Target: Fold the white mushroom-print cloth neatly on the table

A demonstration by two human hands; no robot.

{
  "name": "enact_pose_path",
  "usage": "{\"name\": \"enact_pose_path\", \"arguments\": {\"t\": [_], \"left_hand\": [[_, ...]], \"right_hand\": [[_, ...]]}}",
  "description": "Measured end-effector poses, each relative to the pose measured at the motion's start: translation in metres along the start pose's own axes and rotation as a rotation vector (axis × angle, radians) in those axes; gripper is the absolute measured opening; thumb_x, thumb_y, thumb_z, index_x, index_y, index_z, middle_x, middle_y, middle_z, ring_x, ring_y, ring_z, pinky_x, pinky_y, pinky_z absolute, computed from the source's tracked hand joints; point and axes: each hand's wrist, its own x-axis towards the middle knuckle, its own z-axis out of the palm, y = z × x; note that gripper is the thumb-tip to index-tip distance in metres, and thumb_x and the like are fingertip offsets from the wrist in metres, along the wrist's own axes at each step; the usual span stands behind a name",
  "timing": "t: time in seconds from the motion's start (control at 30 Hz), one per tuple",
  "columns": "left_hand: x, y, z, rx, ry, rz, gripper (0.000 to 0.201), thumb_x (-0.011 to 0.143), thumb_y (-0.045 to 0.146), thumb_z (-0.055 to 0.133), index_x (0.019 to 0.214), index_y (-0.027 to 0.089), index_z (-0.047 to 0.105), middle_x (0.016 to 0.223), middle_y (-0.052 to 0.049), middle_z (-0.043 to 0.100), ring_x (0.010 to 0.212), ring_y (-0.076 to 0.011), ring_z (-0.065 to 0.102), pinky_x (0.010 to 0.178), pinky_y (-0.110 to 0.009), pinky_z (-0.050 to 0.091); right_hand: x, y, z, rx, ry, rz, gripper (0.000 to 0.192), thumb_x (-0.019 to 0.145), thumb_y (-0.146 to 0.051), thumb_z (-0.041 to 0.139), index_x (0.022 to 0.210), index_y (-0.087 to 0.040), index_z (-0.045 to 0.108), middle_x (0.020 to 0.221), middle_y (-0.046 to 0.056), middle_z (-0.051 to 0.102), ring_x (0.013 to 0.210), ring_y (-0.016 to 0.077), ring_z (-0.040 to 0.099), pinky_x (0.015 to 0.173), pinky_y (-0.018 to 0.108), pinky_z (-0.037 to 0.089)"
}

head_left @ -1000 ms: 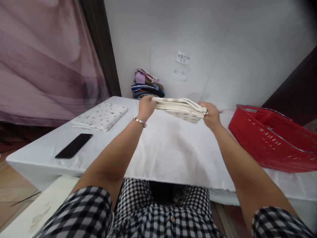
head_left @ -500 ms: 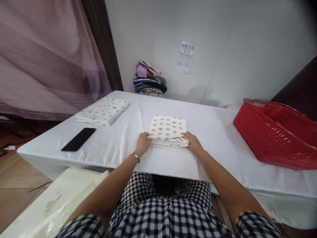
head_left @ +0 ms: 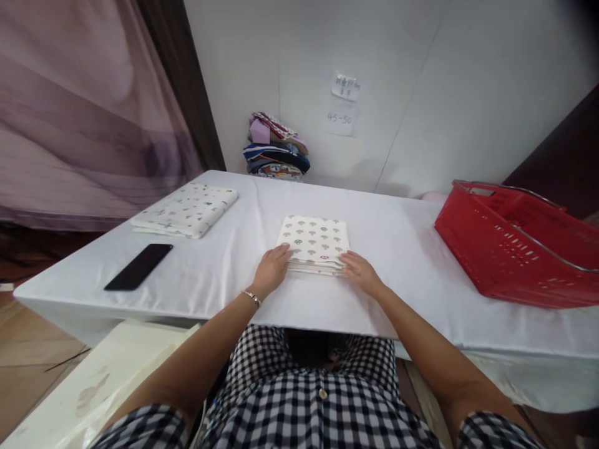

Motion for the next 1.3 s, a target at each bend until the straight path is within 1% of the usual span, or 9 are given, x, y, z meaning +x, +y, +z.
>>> {"name": "enact_pose_path", "arguments": {"t": [0.1, 0.2, 0.33, 0.5, 0.67, 0.9, 1.1, 1.2, 1.3], "left_hand": [[-0.001, -0.006, 0.005, -0.013, -0.052, -0.007, 0.038, 0.088, 0.016, 0.038, 0.122, 0.021, 0.055, 0.131, -0.006, 0.054, 0.127, -0.0222, 0.043, 0.105, -0.044, 0.034], [-0.002, -0.006, 0.004, 0.002, -0.082, -0.019, 0.038, 0.089, 0.016, 0.038, 0.123, 0.021, 0.055, 0.132, -0.006, 0.054, 0.128, -0.0228, 0.042, 0.106, -0.045, 0.033], [0.003, 0.007, 0.002, 0.023, -0.062, 0.022, 0.038, 0.088, 0.019, 0.043, 0.124, 0.021, 0.054, 0.132, -0.007, 0.054, 0.127, -0.0242, 0.043, 0.106, -0.048, 0.031], [0.018, 0.023, 0.010, -0.027, -0.048, 0.115, 0.031, 0.089, 0.023, 0.047, 0.118, 0.021, 0.057, 0.127, -0.006, 0.058, 0.122, -0.0232, 0.048, 0.104, -0.045, 0.034], [0.027, 0.022, 0.017, -0.046, -0.077, 0.093, 0.027, 0.091, 0.025, 0.043, 0.111, 0.022, 0.061, 0.117, -0.005, 0.064, 0.110, -0.0201, 0.056, 0.093, -0.037, 0.043], [0.027, 0.026, 0.013, -0.033, -0.121, 0.042, 0.026, 0.092, 0.026, 0.042, 0.109, 0.023, 0.062, 0.116, -0.005, 0.064, 0.110, -0.0201, 0.056, 0.094, -0.037, 0.040], [0.030, 0.030, 0.008, -0.037, -0.135, 0.037, 0.027, 0.093, 0.027, 0.039, 0.102, 0.021, 0.064, 0.111, -0.007, 0.065, 0.107, -0.0212, 0.056, 0.091, -0.037, 0.041], [0.029, 0.029, 0.010, -0.037, -0.127, 0.036, 0.027, 0.093, 0.027, 0.039, 0.102, 0.021, 0.064, 0.110, -0.007, 0.065, 0.107, -0.0209, 0.056, 0.092, -0.037, 0.041], [0.025, 0.026, 0.013, -0.066, -0.089, 0.072, 0.026, 0.090, 0.031, 0.047, 0.109, 0.023, 0.062, 0.118, -0.006, 0.062, 0.112, -0.0210, 0.053, 0.096, -0.038, 0.039]], "right_hand": [[-0.004, 0.003, 0.003, -0.117, -0.089, -0.074, 0.032, 0.089, -0.024, 0.043, 0.114, -0.025, 0.063, 0.122, 0.004, 0.061, 0.122, 0.0239, 0.049, 0.099, 0.047, 0.040], [-0.005, 0.002, 0.002, -0.191, -0.106, -0.076, 0.032, 0.090, -0.022, 0.041, 0.112, -0.025, 0.063, 0.122, 0.004, 0.061, 0.121, 0.0229, 0.049, 0.096, 0.045, 0.041], [0.003, -0.016, 0.002, -0.302, -0.092, -0.083, 0.027, 0.089, -0.024, 0.046, 0.111, -0.024, 0.062, 0.122, 0.007, 0.061, 0.121, 0.0253, 0.048, 0.097, 0.048, 0.036], [0.018, -0.035, 0.008, -0.353, -0.141, -0.118, 0.026, 0.090, -0.023, 0.048, 0.113, -0.023, 0.059, 0.122, 0.007, 0.060, 0.121, 0.0247, 0.046, 0.101, 0.047, 0.029], [0.029, -0.030, 0.009, -0.362, -0.124, -0.028, 0.025, 0.090, -0.016, 0.043, 0.102, -0.022, 0.064, 0.107, 0.006, 0.067, 0.099, 0.0187, 0.060, 0.098, 0.040, 0.032], [0.032, -0.026, 0.007, -0.348, -0.193, -0.095, 0.023, 0.092, -0.021, 0.043, 0.098, -0.023, 0.065, 0.101, 0.004, 0.068, 0.094, 0.0180, 0.060, 0.080, 0.029, 0.042], [0.036, -0.033, 0.005, -0.449, -0.133, -0.053, 0.029, 0.095, -0.022, 0.036, 0.093, -0.024, 0.066, 0.094, 0.003, 0.069, 0.085, 0.0171, 0.060, 0.074, 0.027, 0.040], [0.031, -0.031, 0.010, -0.443, -0.156, -0.100, 0.028, 0.094, -0.019, 0.037, 0.094, -0.023, 0.065, 0.094, 0.003, 0.068, 0.088, 0.0164, 0.060, 0.077, 0.027, 0.040], [0.024, -0.025, 0.014, -0.410, -0.177, -0.165, 0.024, 0.092, -0.017, 0.041, 0.102, -0.021, 0.063, 0.106, 0.006, 0.066, 0.101, 0.0180, 0.058, 0.086, 0.030, 0.040]]}}
